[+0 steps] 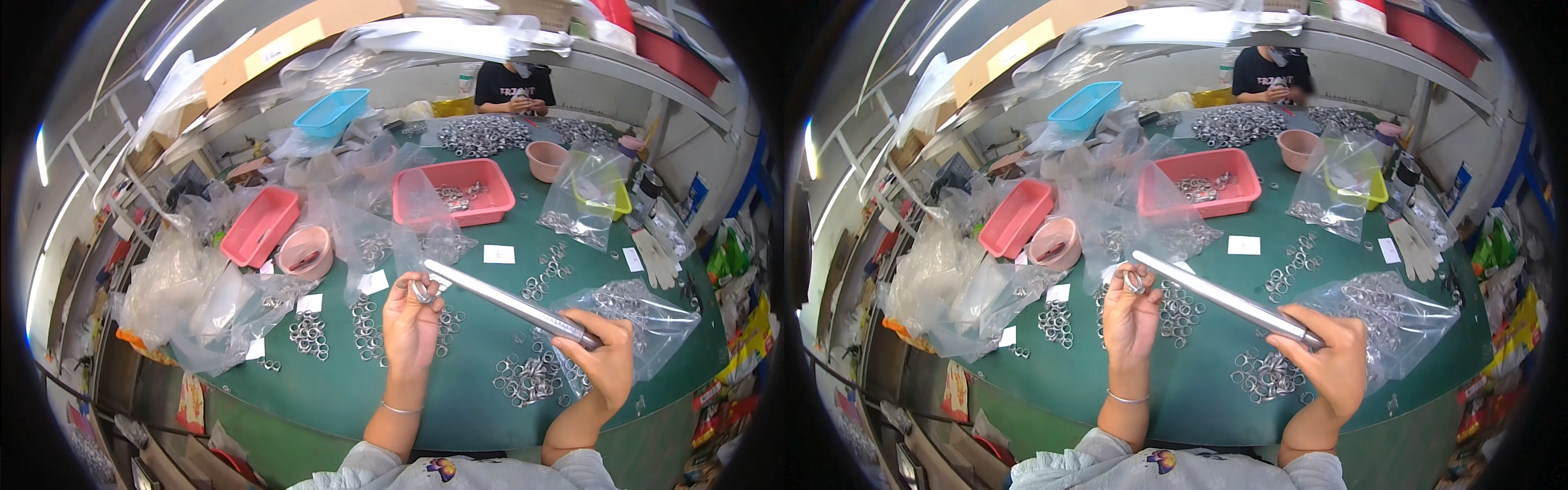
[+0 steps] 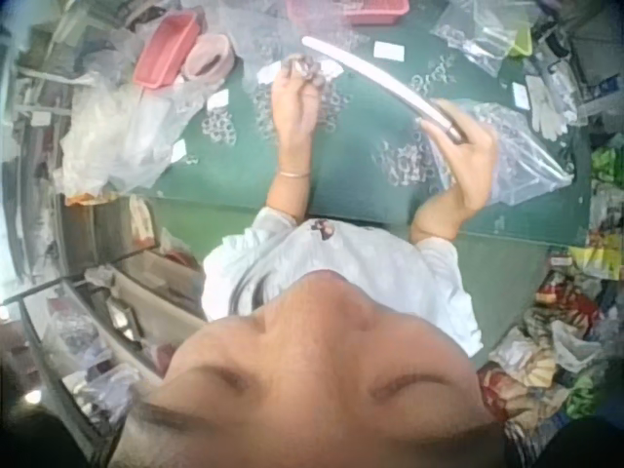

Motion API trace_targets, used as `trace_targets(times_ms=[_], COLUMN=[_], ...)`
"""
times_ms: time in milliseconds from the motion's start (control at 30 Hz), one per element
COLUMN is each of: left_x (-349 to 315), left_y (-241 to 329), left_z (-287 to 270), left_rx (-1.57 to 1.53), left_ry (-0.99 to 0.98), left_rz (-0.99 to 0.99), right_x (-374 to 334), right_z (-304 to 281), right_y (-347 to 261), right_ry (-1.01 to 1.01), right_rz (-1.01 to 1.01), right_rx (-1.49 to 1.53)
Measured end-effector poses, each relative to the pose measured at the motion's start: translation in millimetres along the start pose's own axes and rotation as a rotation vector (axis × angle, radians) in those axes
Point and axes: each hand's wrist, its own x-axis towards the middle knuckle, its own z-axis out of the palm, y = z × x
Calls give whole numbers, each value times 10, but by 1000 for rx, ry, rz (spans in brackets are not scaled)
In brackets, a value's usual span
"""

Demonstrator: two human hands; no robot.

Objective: The person repeatedly picks up small metal rings from a green table and measures them using a caliper. They place the measured rings back onto the table in organized piles. The person also briefly handles a black cloth at the end of the clip.

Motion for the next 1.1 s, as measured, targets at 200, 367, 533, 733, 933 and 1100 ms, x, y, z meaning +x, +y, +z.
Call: trace_targets(times_ms=[200,367,533,733,933,1100], left_x=[37,81,-24,347,77,11], left_y=[142,100,-22,151,57,53], left_z=[-79,-16,279,-619,-59,153], left_rx=[7,241,579,1654,1428,1681], left_ry=[0,-10,-11,-427,-503,-453], left_rz=[144,235,150,1035,1028,912], right_x=[37,0,52,-84,-62,-57], right_z=[177,109,195,179,227,266], right_y=[64,130,311,410,372,406], right_ry=[-160,-125,-89,100,75,146], right_rz=[-61,-104,-167,-346,-333,-329], right_rx=[-5,-183,-192,-196,-252,-213])
